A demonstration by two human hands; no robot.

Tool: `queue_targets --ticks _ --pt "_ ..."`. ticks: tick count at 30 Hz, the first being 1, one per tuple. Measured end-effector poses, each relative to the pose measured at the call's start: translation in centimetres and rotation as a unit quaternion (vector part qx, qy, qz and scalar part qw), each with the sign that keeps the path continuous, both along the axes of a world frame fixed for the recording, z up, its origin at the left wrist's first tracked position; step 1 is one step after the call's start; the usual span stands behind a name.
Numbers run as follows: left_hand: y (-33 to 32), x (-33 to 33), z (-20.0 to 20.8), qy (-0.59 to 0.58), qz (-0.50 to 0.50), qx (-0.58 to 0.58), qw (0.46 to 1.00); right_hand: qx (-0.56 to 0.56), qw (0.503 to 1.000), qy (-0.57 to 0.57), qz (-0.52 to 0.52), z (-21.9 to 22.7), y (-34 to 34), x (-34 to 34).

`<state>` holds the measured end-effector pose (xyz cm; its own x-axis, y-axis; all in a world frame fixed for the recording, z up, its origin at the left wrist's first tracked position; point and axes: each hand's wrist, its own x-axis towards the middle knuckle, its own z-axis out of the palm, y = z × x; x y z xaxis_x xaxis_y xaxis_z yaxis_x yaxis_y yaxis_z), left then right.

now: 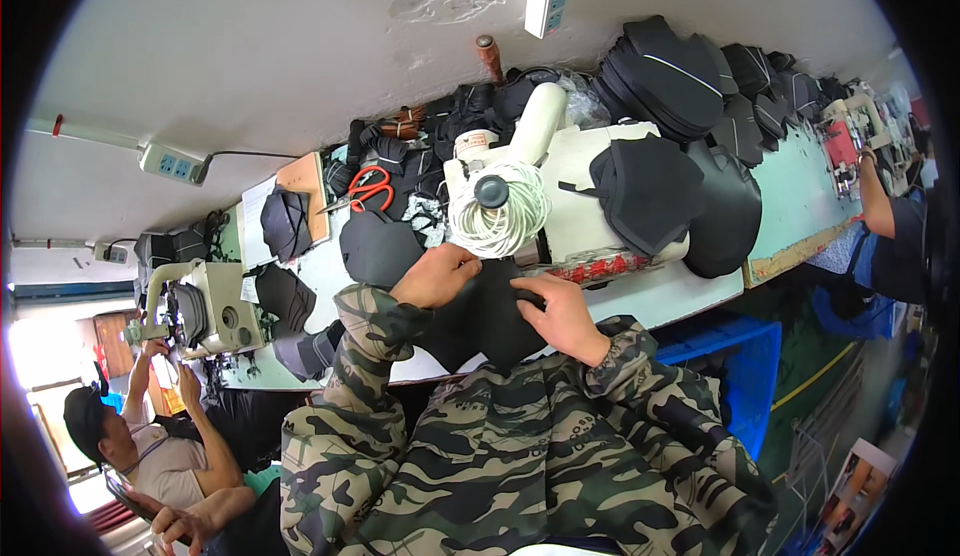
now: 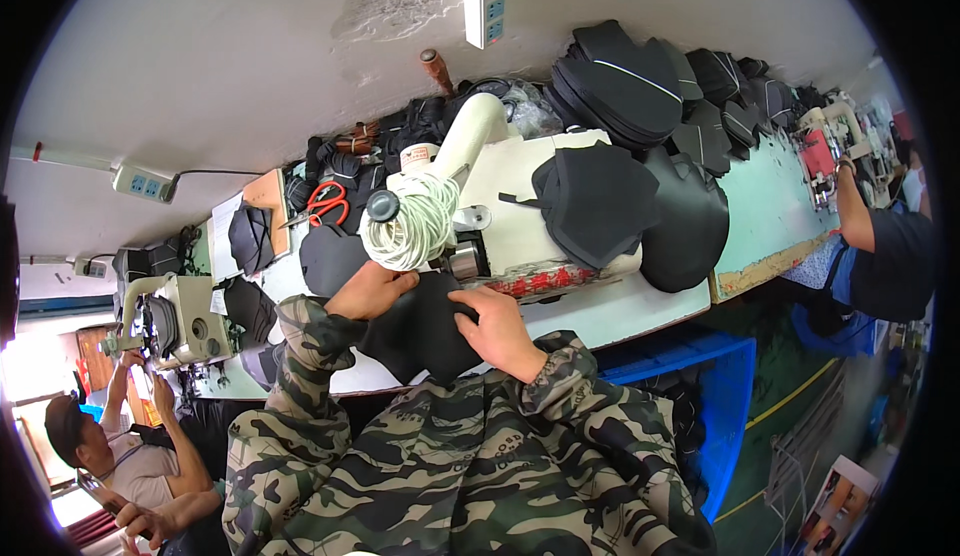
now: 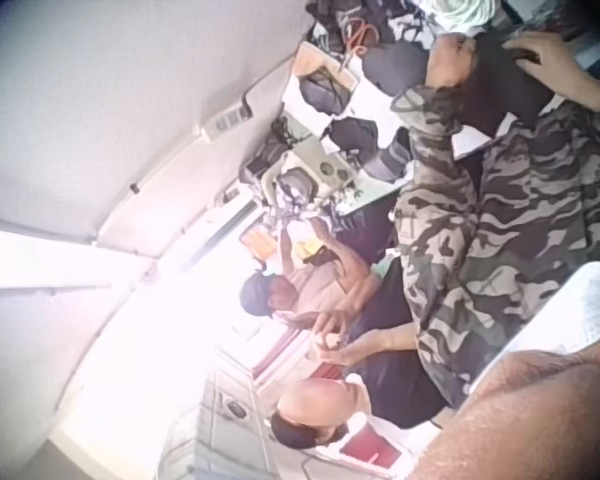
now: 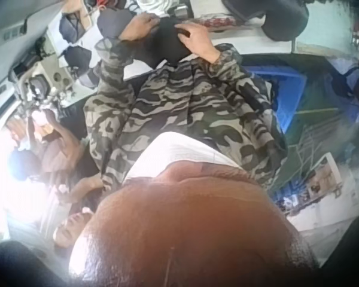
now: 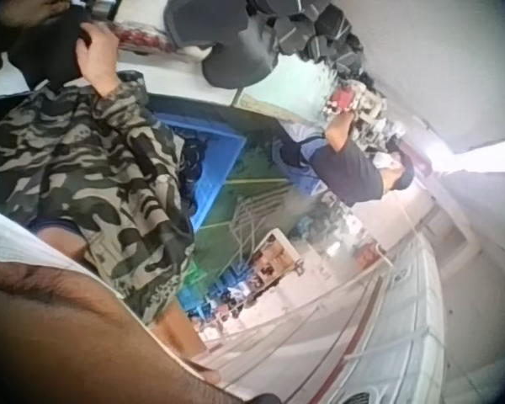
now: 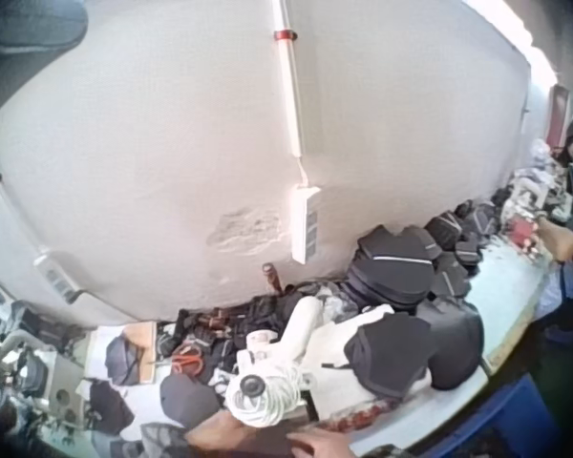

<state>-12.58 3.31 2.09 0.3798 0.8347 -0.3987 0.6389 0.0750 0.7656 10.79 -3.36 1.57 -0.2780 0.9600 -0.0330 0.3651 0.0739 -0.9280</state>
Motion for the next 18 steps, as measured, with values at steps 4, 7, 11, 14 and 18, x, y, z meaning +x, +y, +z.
queue_targets --ticks 4,7,11,14,18 --pt "0.8 0.6 0.1 0.000 -0.014 0.036 0.999 -0.005 1.000 0.004 0.010 0.4 0.8 0.0" --pt "0.6 2.4 -0.2 -0.012 -0.092 0.181 0.979 0.012 0.996 -0.085 0.037 1.6 2.1 1.6" --pt "0.7 3.4 -0.4 -0.005 -0.072 0.222 0.972 0.044 0.970 -0.219 0.096 3.1 3.3 4.1" --pt "0.2 2.2 1.3 -0.010 -0.032 0.174 0.984 0.033 0.985 -0.137 0.103 3.3 3.1 5.0" --pt "-2.3 0.7 3.6 -0.087 0.072 -0.247 0.962 -0.084 0.992 0.087 0.046 2.2 1.1 4.2"
